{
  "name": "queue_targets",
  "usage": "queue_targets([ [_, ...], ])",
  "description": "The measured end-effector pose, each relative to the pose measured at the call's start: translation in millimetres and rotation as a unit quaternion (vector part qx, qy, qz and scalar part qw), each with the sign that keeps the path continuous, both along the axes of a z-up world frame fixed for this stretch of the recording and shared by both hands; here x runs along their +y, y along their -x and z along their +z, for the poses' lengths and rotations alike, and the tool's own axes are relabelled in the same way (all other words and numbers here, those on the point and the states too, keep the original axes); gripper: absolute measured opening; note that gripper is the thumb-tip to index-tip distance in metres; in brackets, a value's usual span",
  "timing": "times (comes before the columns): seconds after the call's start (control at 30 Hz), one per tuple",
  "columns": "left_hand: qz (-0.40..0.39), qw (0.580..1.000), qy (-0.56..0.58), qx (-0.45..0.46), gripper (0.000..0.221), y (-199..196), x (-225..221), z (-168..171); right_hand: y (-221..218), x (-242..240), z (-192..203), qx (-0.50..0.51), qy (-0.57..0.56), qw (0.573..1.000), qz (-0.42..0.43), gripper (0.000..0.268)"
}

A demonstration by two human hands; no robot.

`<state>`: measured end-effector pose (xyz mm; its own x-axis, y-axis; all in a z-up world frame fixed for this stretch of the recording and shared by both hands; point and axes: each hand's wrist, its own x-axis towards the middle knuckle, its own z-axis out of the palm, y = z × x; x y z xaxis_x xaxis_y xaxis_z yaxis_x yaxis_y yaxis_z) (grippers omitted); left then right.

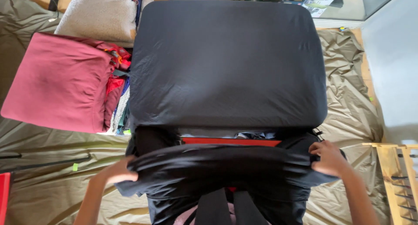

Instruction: A person is smoothing and folding a black sleeping bag on a floor covered with a tarp.

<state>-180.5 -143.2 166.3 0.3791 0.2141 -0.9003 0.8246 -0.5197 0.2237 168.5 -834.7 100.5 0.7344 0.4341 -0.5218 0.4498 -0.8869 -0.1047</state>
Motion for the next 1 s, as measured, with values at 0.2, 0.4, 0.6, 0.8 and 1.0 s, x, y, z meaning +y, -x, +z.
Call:
queue_targets([
  [0.2, -0.137, 0.986, -0.008, 0.093, 0.067, 23, -19, -57, 53, -3, 26, 0.11, 0.009, 0.993, -0.049, 0.09],
  [0.4, -0.034, 0.993, -0.033, -0.109, 0.033, 42, -1, -94, 45, -31, -24, 0.079, -0.011, 0.995, -0.06, 0.084],
  [0.6, -0.057, 0.957, -0.261, -0.111, 0.06, -20, 16, 7, 33, 19, 31, -0.195, 0.088, 0.959, -0.187, 0.055],
  [0.8, -0.098, 0.71, -0.548, -0.431, 0.062, -102, 69, 59, -6, 24, 75, -0.628, -0.064, 0.763, -0.141, 0.023],
  [1.0, -0.167, 0.497, -0.689, -0.5, 0.05, -244, 98, 145, -115, 35, 133, -0.68, -0.09, 0.716, -0.129, 0.024],
])
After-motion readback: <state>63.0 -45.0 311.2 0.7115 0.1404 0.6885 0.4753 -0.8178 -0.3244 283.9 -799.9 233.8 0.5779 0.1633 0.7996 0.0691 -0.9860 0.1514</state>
